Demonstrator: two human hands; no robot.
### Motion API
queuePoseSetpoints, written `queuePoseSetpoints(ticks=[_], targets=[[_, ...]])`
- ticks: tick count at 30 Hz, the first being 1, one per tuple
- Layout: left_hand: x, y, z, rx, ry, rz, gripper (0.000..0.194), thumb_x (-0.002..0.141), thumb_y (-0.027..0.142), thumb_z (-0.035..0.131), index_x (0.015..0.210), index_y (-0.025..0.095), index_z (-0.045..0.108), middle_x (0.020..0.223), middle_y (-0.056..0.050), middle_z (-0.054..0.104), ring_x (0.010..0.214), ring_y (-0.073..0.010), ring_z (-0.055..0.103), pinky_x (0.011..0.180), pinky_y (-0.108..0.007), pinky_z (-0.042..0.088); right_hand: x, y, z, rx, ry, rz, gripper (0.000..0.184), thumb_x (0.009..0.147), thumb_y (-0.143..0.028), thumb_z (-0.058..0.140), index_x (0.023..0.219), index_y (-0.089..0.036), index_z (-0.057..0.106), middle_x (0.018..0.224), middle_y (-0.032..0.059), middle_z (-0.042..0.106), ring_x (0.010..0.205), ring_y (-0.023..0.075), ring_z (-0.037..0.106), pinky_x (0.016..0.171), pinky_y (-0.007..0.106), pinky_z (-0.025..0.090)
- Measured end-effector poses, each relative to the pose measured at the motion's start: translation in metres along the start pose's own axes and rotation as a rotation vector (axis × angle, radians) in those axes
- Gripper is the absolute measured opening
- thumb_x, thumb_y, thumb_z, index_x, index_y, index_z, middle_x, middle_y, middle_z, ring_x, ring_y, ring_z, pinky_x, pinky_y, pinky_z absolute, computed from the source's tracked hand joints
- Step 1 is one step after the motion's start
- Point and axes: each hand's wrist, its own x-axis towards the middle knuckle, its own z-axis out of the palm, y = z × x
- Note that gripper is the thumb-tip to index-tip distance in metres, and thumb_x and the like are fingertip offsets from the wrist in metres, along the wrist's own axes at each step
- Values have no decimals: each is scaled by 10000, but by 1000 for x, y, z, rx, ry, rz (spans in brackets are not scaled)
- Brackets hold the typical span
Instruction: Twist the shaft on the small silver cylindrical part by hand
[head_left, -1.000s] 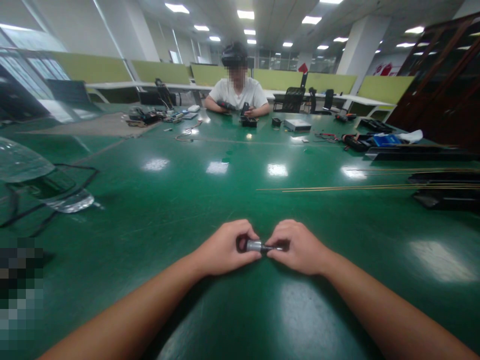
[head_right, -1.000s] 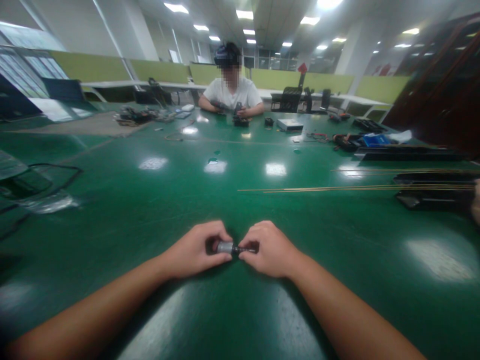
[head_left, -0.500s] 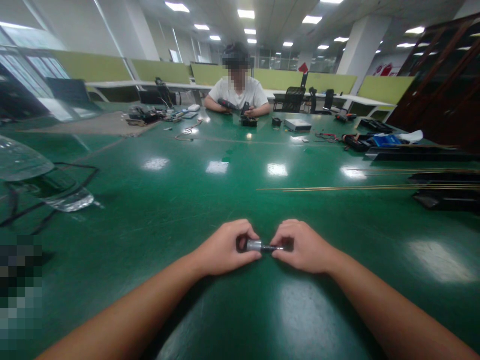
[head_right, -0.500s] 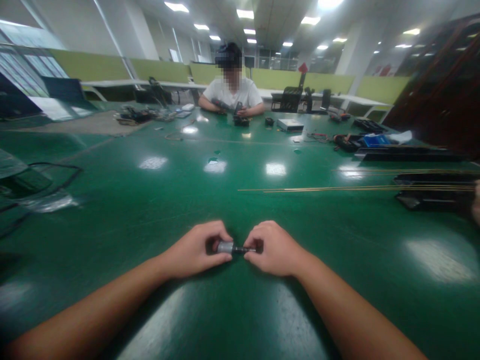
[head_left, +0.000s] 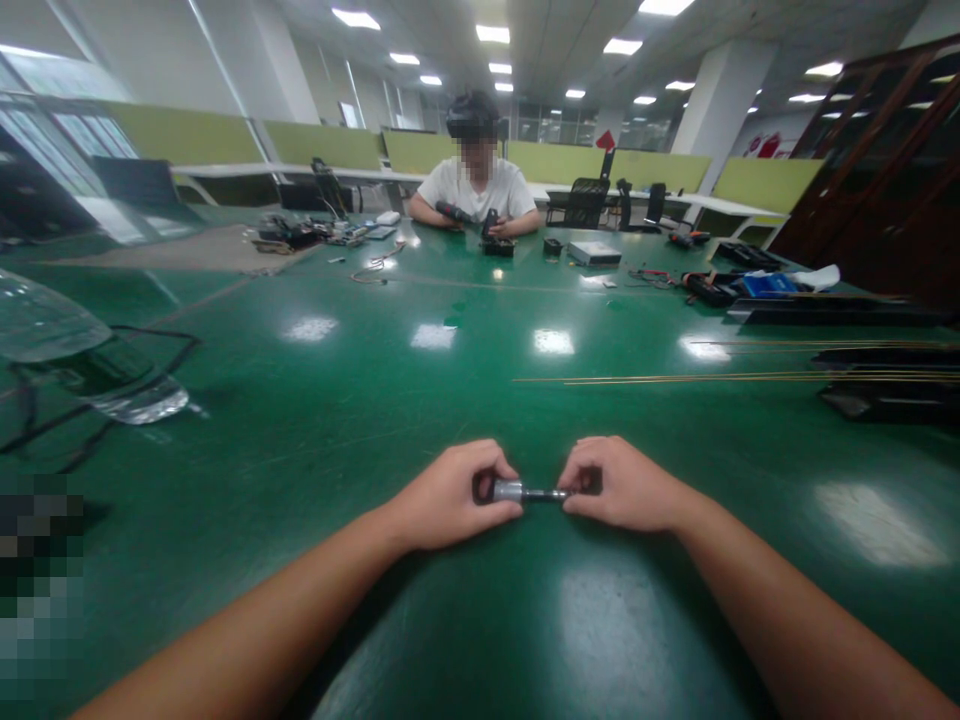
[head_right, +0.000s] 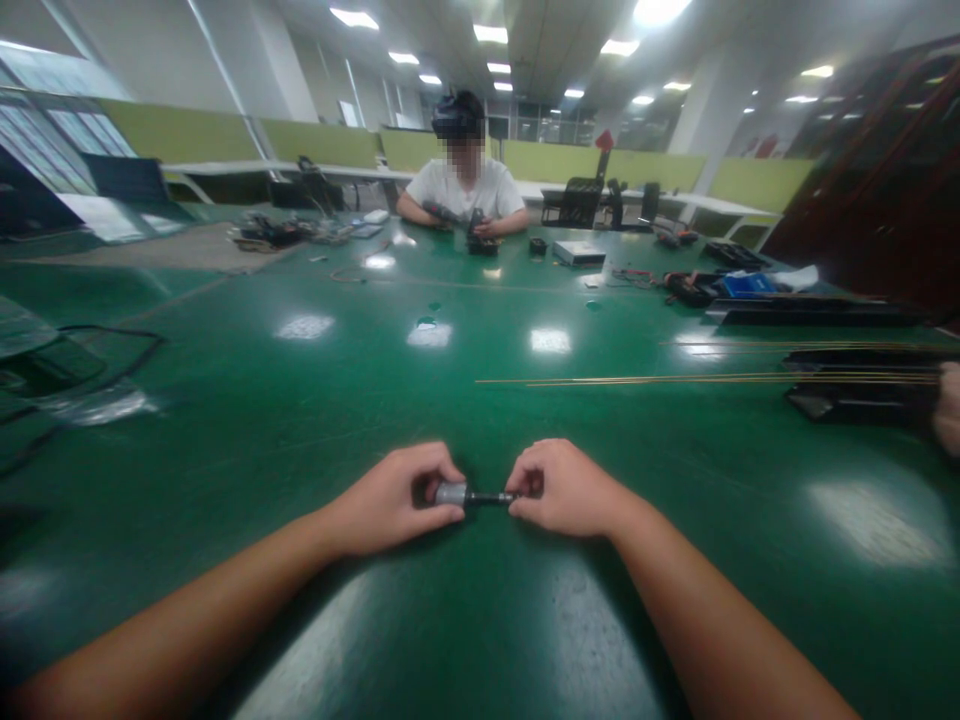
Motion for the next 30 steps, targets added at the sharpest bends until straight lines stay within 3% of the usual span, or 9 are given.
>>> queuePoseSetpoints(ticks=[8, 21, 26, 30], targets=[[0, 0, 1, -17, -6, -13, 203, 803, 325, 721, 889, 159, 641, 788, -1, 582, 674, -129, 553, 615, -228, 413, -4, 20, -17, 31, -29, 73, 78, 699, -187, 747, 776, -174, 744, 776, 20, 702, 724, 151, 641, 673, 263, 475], [0, 1, 0, -17, 2, -5, 191, 785, 302, 732, 879, 162, 642, 788, -2, 582, 683, -133, 542, 614, -225, 402, -3, 12, -14, 12, -56, -5, 75, 730, -228, 760, 800, -202, 762, 763, 14, 718, 754, 167, 641, 815, 334, 450], [1, 1, 2, -11, 7, 1, 175, 788, 290, 721, 875, 164, 638, 770, 4, 571, 669, -129, 537, 609, -226, 395, 2, 2, 3, -20, -7, -44, 60, 772, -265, 754, 826, -238, 758, 772, -16, 719, 747, 152, 649, 1015, 435, 339], [0, -2, 4, 19, 44, 18, 178, 771, 270, 723, 886, 170, 632, 785, -1, 572, 702, -143, 535, 637, -242, 394, 13, -9, 29, -14, 129, -94, 86, 806, -234, 733, 889, -233, 756, 832, 14, 742, 814, 171, 649, 911, 378, 391]])
